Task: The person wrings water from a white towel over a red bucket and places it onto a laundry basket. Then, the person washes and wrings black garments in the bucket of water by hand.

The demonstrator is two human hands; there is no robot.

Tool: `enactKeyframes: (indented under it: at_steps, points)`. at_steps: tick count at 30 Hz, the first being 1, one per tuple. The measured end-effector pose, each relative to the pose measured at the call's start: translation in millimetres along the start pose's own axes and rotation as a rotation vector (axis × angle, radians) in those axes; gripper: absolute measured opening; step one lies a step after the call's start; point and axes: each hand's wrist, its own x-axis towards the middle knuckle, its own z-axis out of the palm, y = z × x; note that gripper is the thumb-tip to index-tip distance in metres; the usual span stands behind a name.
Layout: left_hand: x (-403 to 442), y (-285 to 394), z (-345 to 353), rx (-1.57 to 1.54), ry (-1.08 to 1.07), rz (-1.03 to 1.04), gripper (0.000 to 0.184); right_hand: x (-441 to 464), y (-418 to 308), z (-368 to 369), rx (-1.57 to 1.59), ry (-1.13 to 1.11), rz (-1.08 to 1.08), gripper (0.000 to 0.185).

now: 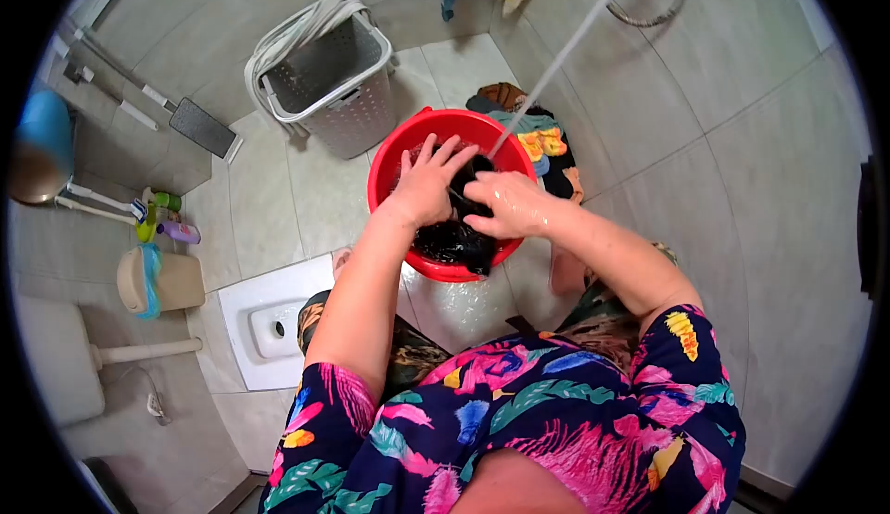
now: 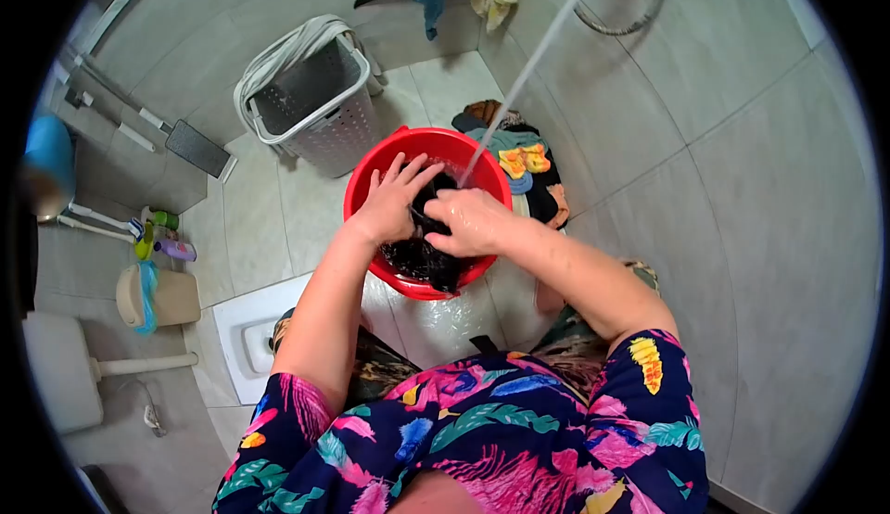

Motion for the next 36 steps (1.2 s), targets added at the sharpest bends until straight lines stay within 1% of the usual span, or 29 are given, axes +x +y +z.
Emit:
enactKeyframes:
  at_steps: [1, 2, 3, 5, 6, 7, 8, 9, 11, 12, 13, 15, 16, 17, 18, 19, 21, 22, 23, 25, 26, 28, 29, 31, 32, 33, 35, 36]
  points:
    - [5.0, -7.9, 7.7, -0.047, -0.083, -0.025, 0.087, -0.9, 13.9, 6.4, 0.053, 0.055, -0.026, 0.033]
    - [9.7, -8.9, 6.0, -0.157, -0.188, -0.116, 0.072, 1.2, 31.3, 14.9, 0.164, 0.083, -0.047, 0.038]
    - [15.4, -25.2, 26.3, -0.141, -0.195, -0.174, 0.062, 0.0, 46.7, 23.5, 0.215, 0.053, 0.016, 0.039]
    - [14.2, -34.5, 35.6, -0.251, -0.176, -0.285, 0.056, 0.6, 69.1, 46.2, 0.320, 0.068, -0.128, 0.043]
    - [15.6, -34.2, 40.6, -0.243, -0.187, -0.289, 0.056, -3.0, 75.0, 61.5, 0.287, 0.018, -0.079, 0.056]
    - [17.1, -31.8, 44.7, -0.220, -0.099, -0.433, 0.055, -3.0, 73.5, 69.7, 0.203, -0.006, -0.095, 0.070]
    - [16.4, -30.0, 48.4, -0.193, -0.009, -0.575, 0.055, -0.5, 73.3, 75.7, 0.270, -0.010, -0.014, 0.073]
    - [15.5, -33.2, 58.2, -0.183, -0.025, -0.579, 0.055, 5.2, 73.0, 82.7, 0.338, -0.017, 0.066, 0.075]
    - [17.7, -45.8, 83.8, -0.116, 0.188, -0.653, 0.057, 26.1, 88.3, 91.4, 0.500, 0.078, 0.087, 0.074]
    - [19.0, -45.0, 97.2, -0.120, 0.102, -0.665, 0.059, 35.2, 98.7, 100.8, 0.643, 0.053, 0.164, 0.077]
    - [21.3, -36.7, 104.3, -0.093, -0.042, -0.642, 0.068, 37.7, 109.3, 114.0, 0.651, 0.051, 0.164, 0.077]
    - [27.4, -28.1, 144.7, -0.006, -0.188, -0.554, 0.077, 36.3, 126.1, 138.7, 0.455, -0.139, 0.498, 0.080]
    - [36.9, -8.8, 139.1, -0.015, -0.330, -0.633, 0.079, 32.1, 128.8, 148.9, 0.456, -0.197, 0.543, 0.082]
    - [45.3, 6.6, 130.6, -0.022, -0.473, -0.709, 0.081, 29.8, 124.9, 150.1, 0.376, -0.257, 0.546, 0.082]
    - [51.6, 0.5, 148.1, -0.046, -0.487, -0.747, 0.083, 28.0, 120.8, 150.5, 0.384, -0.325, 0.561, 0.080]
    - [56.5, -1.0, 150.8, -0.054, -0.522, -0.737, 0.080, 28.1, 111.4, 136.3, 0.393, -0.392, 0.576, 0.078]
    - [62.8, -52.5, 218.3, -0.048, -0.553, -0.609, 0.074, 31.4, 101.0, 106.8, 0.457, -0.463, 0.541, 0.072]
    - [72.0, -42.2, 192.8, -0.028, -0.662, -0.624, 0.062, 30.9, 104.9, 114.8, 0.445, -0.415, 0.552, 0.062]
    - [73.6, -67.7, 224.2, -0.089, -0.517, -0.576, 0.050, 31.4, 116.1, 135.9, 0.373, -0.329, 0.512, 0.052]
    - [78.4, -103.8, 274.9, -0.084, -0.398, -0.512, 0.044, 31.0, 121.9, 126.6, 0.467, -0.287, 0.511, 0.040]
    - [83.2, -106.3, 274.0, -0.082, -0.395, -0.504, 0.044, 29.3, 123.6, 125.2, 0.464, -0.280, 0.515, 0.040]
    - [90.1, -107.8, 266.0, 0.095, -0.518, -0.409, 0.037, 26.1, 122.9, 122.3, 0.543, -0.169, 0.467, 0.031]
    - [86.0, -106.8, 257.8, 0.097, -0.510, -0.416, 0.037, 25.4, 120.1, 119.9, 0.539, -0.169, 0.457, 0.031]
    - [67.6, -100.3, 234.3, 0.084, -0.458, -0.521, 0.033, 23.5, 110.4, 116.1, 0.913, -0.195, 0.661, 0.027]
    - [67.2, -94.2, 212.2, 0.017, -0.473, -0.642, 0.029, 22.7, 108.7, 121.2, 1.015, -0.193, 0.689, 0.024]
    - [55.8, -93.5, 199.3, -0.109, -0.290, -0.613, 0.029, 25.4, 109.7, 126.3, 1.104, -0.347, 0.730, 0.035]
    - [35.7, -60.6, 149.6, -0.734, 0.040, -0.757, 0.031, 20.8, 96.2, 117.5, 1.360, -0.375, 0.939, 0.051]
    - [29.9, -68.9, 151.1, -0.824, 0.147, -0.757, 0.032, 19.6, 97.4, 124.8, 1.538, -0.423, 0.977, 0.068]
